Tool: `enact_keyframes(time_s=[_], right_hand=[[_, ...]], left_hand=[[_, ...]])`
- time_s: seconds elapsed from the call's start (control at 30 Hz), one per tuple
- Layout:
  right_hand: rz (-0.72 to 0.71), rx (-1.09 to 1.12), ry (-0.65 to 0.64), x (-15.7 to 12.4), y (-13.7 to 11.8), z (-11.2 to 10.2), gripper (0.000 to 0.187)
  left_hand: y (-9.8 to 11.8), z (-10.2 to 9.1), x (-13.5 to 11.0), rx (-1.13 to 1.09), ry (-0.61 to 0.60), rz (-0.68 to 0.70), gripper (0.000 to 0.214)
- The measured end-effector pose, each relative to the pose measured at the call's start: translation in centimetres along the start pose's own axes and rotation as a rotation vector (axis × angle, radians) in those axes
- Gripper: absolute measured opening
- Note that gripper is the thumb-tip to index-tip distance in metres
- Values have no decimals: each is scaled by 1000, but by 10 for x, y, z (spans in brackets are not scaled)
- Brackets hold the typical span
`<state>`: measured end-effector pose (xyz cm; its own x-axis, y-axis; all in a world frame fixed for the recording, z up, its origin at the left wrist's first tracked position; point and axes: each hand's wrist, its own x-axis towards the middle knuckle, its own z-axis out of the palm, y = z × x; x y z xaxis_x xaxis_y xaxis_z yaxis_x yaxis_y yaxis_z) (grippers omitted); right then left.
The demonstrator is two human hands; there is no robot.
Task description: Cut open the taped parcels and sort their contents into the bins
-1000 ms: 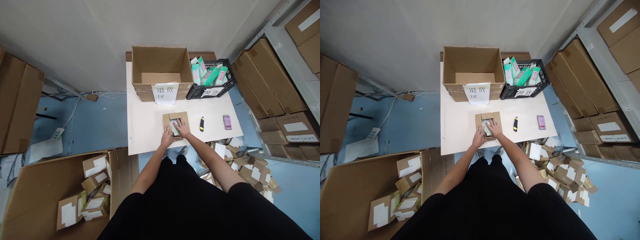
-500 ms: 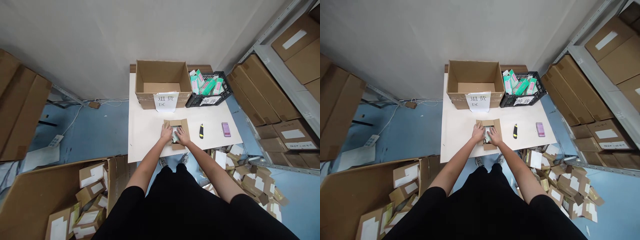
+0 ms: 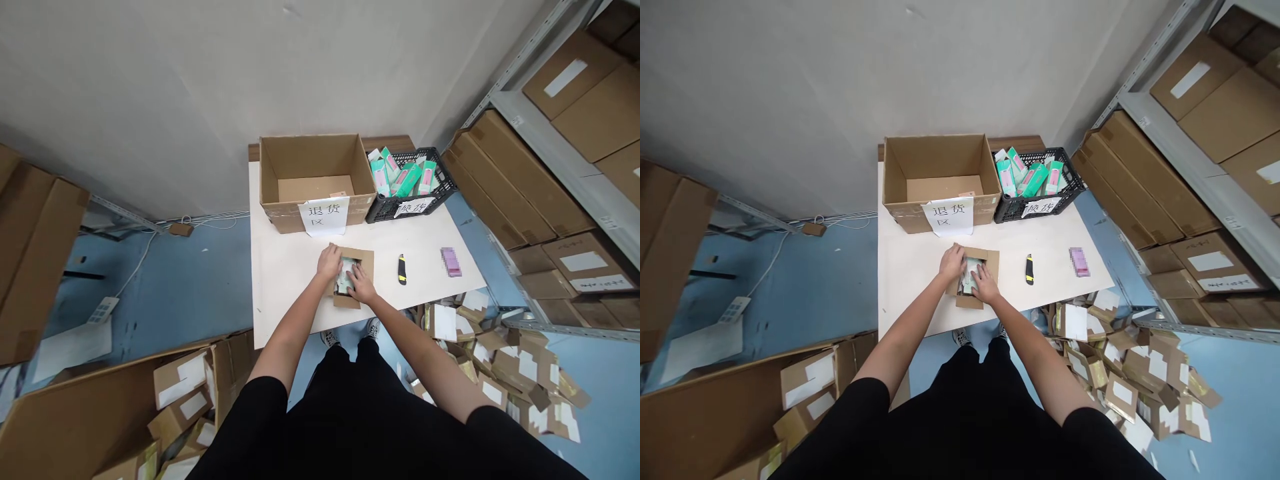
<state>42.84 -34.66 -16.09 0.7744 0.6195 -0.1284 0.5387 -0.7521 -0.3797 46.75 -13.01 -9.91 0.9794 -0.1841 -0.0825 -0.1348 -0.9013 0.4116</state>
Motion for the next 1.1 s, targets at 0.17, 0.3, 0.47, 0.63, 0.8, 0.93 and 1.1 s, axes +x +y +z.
enact_keyframes(time_s=[0.17,0.3,0.47,0.63,0.8,0.93,1.1], right_hand=[[19,-73,45,2,-9,5,58],[91,-135,48,12,-22,-3,53],[218,-175,-90,46,-33,-27,55],[269,-139,-277,84,-38,-33,66],[307,-78,-344,79,-42,-17,72],[333,-26,-204,70,-37,-12,65],[422,-39,-206,90,-29,-13,63]], left_hand=[[-3,6,-1,116,-148,-6,61],[-3,4,20,123,-206,-131,82],[-6,-4,33,66,-211,-80,75],[-15,-4,26,4,-215,-61,75],[-16,-5,24,-16,-211,-83,64],[-11,-3,24,-24,-223,-108,62],[-11,3,19,-30,-221,-108,75]])
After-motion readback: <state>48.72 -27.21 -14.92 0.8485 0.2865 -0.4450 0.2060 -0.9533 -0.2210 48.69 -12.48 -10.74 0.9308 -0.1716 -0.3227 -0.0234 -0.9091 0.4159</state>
